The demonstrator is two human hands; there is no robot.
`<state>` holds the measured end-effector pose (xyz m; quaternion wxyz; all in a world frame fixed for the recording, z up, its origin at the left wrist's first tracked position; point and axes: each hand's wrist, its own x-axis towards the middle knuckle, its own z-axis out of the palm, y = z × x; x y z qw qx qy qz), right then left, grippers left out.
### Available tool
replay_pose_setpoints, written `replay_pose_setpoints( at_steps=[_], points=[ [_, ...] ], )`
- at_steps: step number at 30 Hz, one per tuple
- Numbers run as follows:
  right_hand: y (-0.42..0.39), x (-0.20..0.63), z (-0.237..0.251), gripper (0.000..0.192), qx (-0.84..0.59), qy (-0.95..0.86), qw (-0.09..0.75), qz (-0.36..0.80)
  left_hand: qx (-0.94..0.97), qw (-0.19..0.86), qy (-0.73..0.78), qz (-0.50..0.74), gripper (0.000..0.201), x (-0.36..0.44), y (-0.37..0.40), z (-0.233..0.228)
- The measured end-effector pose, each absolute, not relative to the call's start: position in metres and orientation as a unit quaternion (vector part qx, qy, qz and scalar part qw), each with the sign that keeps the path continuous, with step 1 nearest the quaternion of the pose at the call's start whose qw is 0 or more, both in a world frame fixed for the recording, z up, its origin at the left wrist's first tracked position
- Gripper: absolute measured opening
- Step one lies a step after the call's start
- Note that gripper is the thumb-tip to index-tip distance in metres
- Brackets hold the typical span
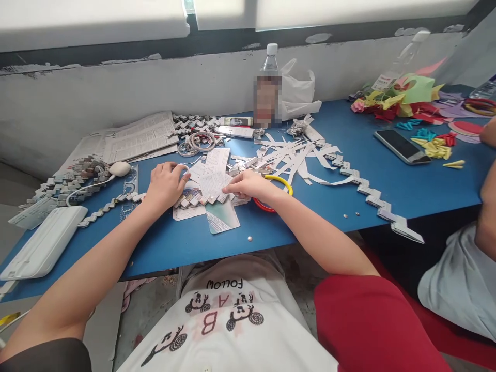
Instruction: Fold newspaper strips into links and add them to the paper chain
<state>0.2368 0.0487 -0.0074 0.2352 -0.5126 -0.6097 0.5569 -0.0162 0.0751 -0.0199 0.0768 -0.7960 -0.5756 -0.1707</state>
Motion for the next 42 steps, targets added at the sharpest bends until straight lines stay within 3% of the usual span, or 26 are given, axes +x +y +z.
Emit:
replay_pose_setpoints(
  at_steps=[4,10,22,27,32,36,42],
  points=[
    [0.051,0.236,-0.012,0.030,-0.521,-0.639,0.213,0.524,-0.859,0.047,-0.461,-0.217,0.036,-0.008,0.062,-0.014],
    [0.051,0.231,-0.016,0.024,-0.549,-0.654,0.221,0.471,-0.946,-0.023,-0.276,-0.166,0.035,0.002,0.052,-0.021],
    [0.051,0.222,-0.014,0.018,-0.592,-0.691,0.176,0.376,-0.965,0.006,-0.230,-0.127,0.036,0.003,0.055,-0.024],
    [0.058,0.226,-0.017,0.039,-0.609,-0.687,0.183,0.352,-0.962,-0.011,-0.239,-0.131,0.037,0.004,0.053,-0.020],
    [0.062,0.233,-0.014,0.015,-0.562,-0.698,0.153,0.416,-0.950,-0.060,-0.266,-0.152,0.036,0.002,0.051,-0.017],
    [0.062,0.238,-0.011,0.009,-0.564,-0.667,0.176,0.454,-0.930,-0.115,-0.306,-0.166,0.039,0.002,0.049,-0.016],
    [0.060,0.238,-0.007,0.032,-0.566,-0.670,0.187,0.443,-0.881,-0.169,-0.400,-0.187,0.043,0.011,0.044,-0.022]
  ],
)
